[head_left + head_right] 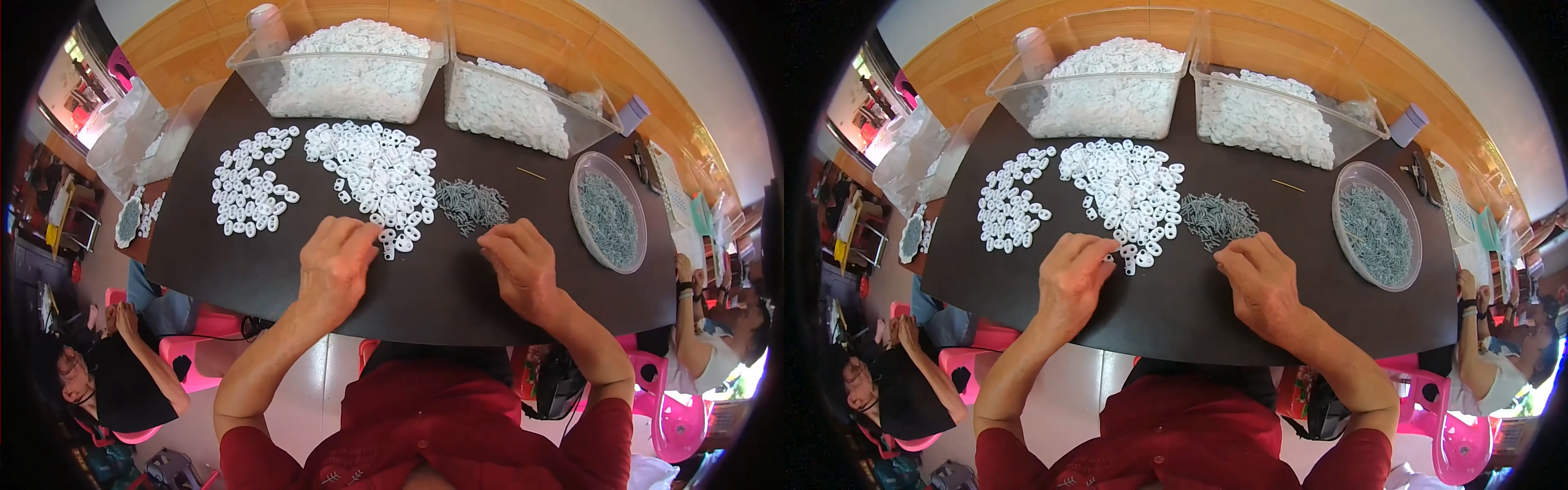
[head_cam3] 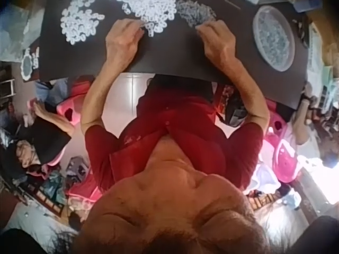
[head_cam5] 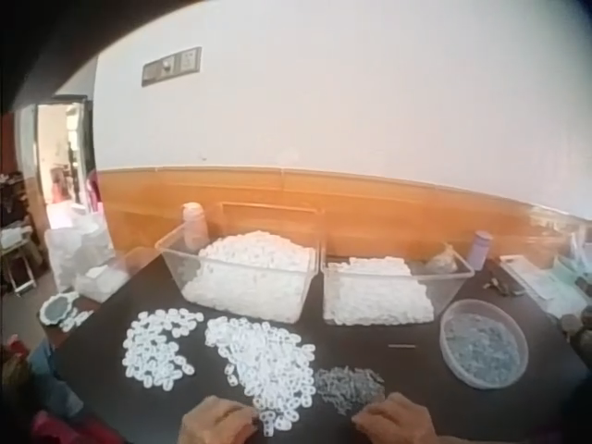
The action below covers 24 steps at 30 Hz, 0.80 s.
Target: Manually assembling small white plastic oval-shaped parts with tiny metal pins.
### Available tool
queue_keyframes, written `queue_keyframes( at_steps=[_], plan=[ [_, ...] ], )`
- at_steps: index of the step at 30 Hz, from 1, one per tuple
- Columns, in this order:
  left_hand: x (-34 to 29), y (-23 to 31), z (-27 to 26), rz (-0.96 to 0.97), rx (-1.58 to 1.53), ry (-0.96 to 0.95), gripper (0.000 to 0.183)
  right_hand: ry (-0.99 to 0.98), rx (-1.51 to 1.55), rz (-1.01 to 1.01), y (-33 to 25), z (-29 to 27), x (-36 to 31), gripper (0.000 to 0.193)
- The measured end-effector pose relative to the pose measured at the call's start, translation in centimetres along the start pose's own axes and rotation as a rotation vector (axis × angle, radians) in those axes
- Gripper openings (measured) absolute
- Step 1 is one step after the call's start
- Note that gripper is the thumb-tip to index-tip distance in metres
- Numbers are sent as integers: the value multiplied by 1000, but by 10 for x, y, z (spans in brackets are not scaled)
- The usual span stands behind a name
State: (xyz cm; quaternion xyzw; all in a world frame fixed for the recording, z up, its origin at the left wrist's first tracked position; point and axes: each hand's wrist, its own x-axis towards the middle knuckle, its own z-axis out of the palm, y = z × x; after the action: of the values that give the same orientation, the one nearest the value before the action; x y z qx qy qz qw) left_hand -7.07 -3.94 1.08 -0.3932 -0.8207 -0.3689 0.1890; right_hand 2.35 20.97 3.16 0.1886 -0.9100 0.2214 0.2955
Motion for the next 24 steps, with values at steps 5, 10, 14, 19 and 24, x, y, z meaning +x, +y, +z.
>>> queue_keyframes(
  at_steps=[5,10,14,19,24],
  plan=[
    [8,16,22,145,137,-111,31,-23,44,1,-6,12,0,23],
    [14,11,32,381,412,-216,14,-28,75,-7,-11,13,-3,22],
    [17,10,34,459,471,-191,13,-20,93,13,-14,14,-8,20],
    [20,10,31,16,42,10,6,-7,134,57,-20,22,-5,17],
    [19,21,23,-523,-394,-127,3,-28,312,294,-20,34,5,13]
  ],
)
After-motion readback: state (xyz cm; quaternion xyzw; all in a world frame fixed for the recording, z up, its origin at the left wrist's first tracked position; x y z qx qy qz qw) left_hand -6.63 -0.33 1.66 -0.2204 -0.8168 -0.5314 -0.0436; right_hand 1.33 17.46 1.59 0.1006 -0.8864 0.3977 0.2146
